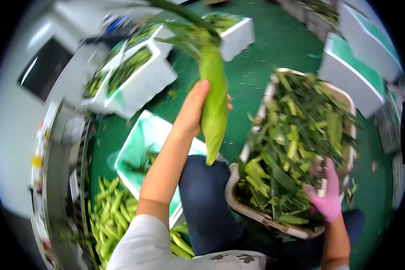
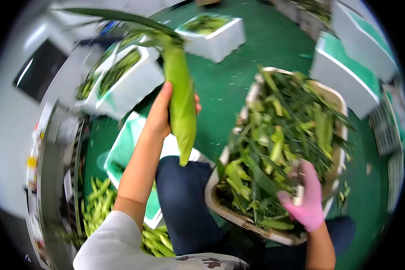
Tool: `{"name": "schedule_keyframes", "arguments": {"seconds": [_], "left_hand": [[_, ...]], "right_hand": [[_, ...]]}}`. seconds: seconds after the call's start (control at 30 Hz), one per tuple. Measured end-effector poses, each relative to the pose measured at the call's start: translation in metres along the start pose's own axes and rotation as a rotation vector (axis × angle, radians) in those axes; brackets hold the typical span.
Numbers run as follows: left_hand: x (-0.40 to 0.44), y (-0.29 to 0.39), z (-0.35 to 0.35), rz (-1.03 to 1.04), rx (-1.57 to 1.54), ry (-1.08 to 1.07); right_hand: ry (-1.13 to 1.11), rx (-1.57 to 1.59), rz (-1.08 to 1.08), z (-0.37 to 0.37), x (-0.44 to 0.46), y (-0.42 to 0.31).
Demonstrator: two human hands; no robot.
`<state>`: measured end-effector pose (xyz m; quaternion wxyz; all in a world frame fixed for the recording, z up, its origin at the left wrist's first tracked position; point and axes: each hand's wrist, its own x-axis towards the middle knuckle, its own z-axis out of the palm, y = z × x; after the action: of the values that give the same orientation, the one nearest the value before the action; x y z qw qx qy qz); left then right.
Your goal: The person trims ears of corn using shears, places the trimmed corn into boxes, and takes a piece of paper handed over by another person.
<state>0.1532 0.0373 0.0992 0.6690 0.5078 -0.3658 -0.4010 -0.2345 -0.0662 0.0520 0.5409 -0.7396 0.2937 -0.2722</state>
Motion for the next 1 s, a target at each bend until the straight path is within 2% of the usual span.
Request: {"name": "schedule_keyframes", "arguments": {"seconds": [0.03, 0.07, 0.1, 0.2, 0.3, 0.33, 0.4, 0.43, 0.47, 0.53, 0.63, 0.7, 0.73, 0.83, 0.93, 0.97, 1.0], "left_hand": [[0.007, -0.001, 0.042, -0.050, 0.072, -0.052], [0.010, -0.008, 0.080, -0.099, 0.141, -0.102], [0.013, -0.021, 0.111, -0.143, 0.194, -0.110], [0.015, -0.074, 0.168, -0.102, 0.438, -0.186], [0.003, -0.102, 0.196, -0.104, 0.666, -0.252], [0.000, -0.106, 0.197, -0.111, 0.776, -0.294], [0.000, -0.115, 0.196, -0.152, 0.771, -0.320], [0.002, -0.116, 0.195, -0.199, 0.762, -0.327], [0.004, -0.117, 0.193, -0.179, 0.766, -0.386], [0.005, -0.120, 0.187, -0.137, 0.765, -0.491], [0.010, -0.126, 0.168, -0.468, 0.404, -0.630], [0.007, -0.123, 0.163, -0.627, 0.228, -0.716], [0.004, -0.123, 0.162, -0.634, 0.209, -0.697], [-0.004, -0.126, 0.158, -0.655, 0.156, -0.620], [-0.003, -0.132, 0.154, -0.588, 0.232, -0.506], [-0.002, -0.133, 0.154, -0.498, 0.338, -0.550], [-0.005, -0.135, 0.154, -0.490, 0.365, -0.584]], "right_hand": [[-0.099, -0.063, -0.012, -0.008, 0.003, -0.008], [-0.069, -0.135, -0.093, -0.011, 0.001, -0.012], [-0.080, -0.072, -0.005, -0.020, 0.000, -0.008], [-0.068, 0.046, 0.131, -0.047, -0.001, 0.019], [-0.063, 0.003, 0.212, -0.073, 0.001, 0.036], [-0.111, 0.045, 0.289, -0.079, 0.002, 0.034], [-0.196, 0.072, 0.396, -0.089, 0.003, 0.033], [-0.171, -0.067, 0.252, -0.088, 0.005, 0.046], [-0.180, -0.171, 0.213, -0.089, 0.003, 0.045], [-0.189, -0.184, 0.177, -0.089, 0.001, 0.038], [-0.251, 0.225, 0.441, -0.083, 0.002, 0.044], [-0.256, 0.268, 0.418, -0.083, 0.005, 0.042], [-0.254, 0.290, 0.412, -0.083, 0.004, 0.042], [-0.267, 0.069, 0.343, -0.085, 0.007, 0.053], [-0.212, 0.137, 0.290, -0.078, 0.005, 0.069], [-0.218, 0.075, 0.199, -0.077, 0.005, 0.071], [-0.281, 0.041, 0.260, -0.077, 0.005, 0.069]]}}
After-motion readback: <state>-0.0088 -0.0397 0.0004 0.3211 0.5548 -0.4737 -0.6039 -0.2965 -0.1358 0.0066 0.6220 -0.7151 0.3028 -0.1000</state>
